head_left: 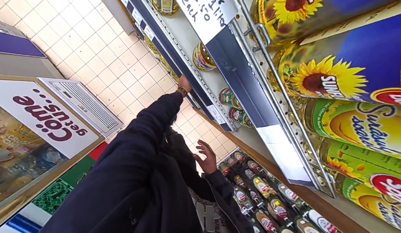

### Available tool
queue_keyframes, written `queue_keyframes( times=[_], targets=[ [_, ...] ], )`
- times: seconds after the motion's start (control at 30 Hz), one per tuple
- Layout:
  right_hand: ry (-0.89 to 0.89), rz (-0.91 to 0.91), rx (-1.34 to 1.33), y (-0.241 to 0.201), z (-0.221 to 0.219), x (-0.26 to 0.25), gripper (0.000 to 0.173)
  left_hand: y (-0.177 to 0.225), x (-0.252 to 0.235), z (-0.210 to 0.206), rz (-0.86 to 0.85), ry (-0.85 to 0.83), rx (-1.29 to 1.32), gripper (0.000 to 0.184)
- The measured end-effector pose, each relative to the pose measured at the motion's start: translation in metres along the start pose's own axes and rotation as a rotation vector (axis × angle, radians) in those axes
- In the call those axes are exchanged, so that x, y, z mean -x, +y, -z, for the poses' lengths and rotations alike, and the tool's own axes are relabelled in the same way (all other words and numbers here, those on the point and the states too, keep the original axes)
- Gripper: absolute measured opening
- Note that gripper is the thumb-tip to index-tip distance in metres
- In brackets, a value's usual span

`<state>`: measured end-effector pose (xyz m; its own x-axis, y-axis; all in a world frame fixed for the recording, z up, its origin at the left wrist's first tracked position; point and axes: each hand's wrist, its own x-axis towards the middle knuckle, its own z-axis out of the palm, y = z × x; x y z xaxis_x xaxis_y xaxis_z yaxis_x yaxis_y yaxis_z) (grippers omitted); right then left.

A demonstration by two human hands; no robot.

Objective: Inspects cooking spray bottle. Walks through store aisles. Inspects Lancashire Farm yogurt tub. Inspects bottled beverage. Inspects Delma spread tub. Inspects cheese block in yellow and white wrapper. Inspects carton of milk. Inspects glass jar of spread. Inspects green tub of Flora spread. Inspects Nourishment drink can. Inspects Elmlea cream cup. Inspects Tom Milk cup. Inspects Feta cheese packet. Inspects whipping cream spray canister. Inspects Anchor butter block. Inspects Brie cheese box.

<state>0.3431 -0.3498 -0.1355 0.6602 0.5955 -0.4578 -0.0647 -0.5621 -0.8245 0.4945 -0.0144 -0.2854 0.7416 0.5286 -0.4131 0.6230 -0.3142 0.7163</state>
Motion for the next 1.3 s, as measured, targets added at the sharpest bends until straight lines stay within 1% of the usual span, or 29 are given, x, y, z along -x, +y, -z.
queue_keyframes(
  times=[0.1,0.23,0.3,0.43,0.53,0.6,0.7,0.77,0.93,1.03,1.17,1.3],
  targets=[
    [0.004,0.004,0.007,0.001,-0.001,0.003,0.057,0.001,-0.001,-0.001,0.031,-0.008,0.031,0.06],
    [0.005,0.006,0.011,-0.003,-0.003,0.008,0.058,0.006,0.001,0.002,0.046,-0.035,0.026,0.06],
    [0.006,0.02,0.016,-0.004,-0.004,0.01,0.058,0.006,0.002,0.005,0.04,-0.044,-0.003,0.058],
    [0.01,0.039,0.022,-0.009,-0.004,0.011,0.057,0.012,0.005,0.016,0.063,-0.088,-0.08,0.047],
    [0.01,0.057,0.03,-0.013,-0.005,0.013,0.056,0.008,0.02,0.027,0.036,-0.053,-0.022,0.047],
    [0.018,0.085,0.023,-0.019,-0.006,0.012,0.056,0.007,0.044,0.045,0.02,-0.073,0.102,0.05],
    [0.052,0.136,-0.001,-0.032,-0.007,0.012,0.055,-0.002,0.075,0.061,-0.056,-0.115,0.233,0.06],
    [0.076,0.19,-0.031,-0.044,-0.005,0.014,0.055,0.0,0.119,0.081,-0.11,-0.13,0.331,0.059],
    [0.126,0.378,-0.187,-0.088,0.0,0.022,0.055,0.017,0.247,0.144,-0.243,-0.1,0.59,0.055],
    [0.136,0.49,-0.274,-0.116,0.002,0.031,0.057,0.026,0.304,0.178,-0.344,-0.1,0.697,0.054],
    [0.122,0.635,-0.359,-0.151,-0.002,0.048,0.052,0.034,0.354,0.217,-0.502,-0.067,0.777,0.061],
    [0.092,0.736,-0.391,-0.179,-0.019,0.068,0.049,0.035,0.39,0.247,-0.628,-0.044,0.843,0.061]
  ],
)
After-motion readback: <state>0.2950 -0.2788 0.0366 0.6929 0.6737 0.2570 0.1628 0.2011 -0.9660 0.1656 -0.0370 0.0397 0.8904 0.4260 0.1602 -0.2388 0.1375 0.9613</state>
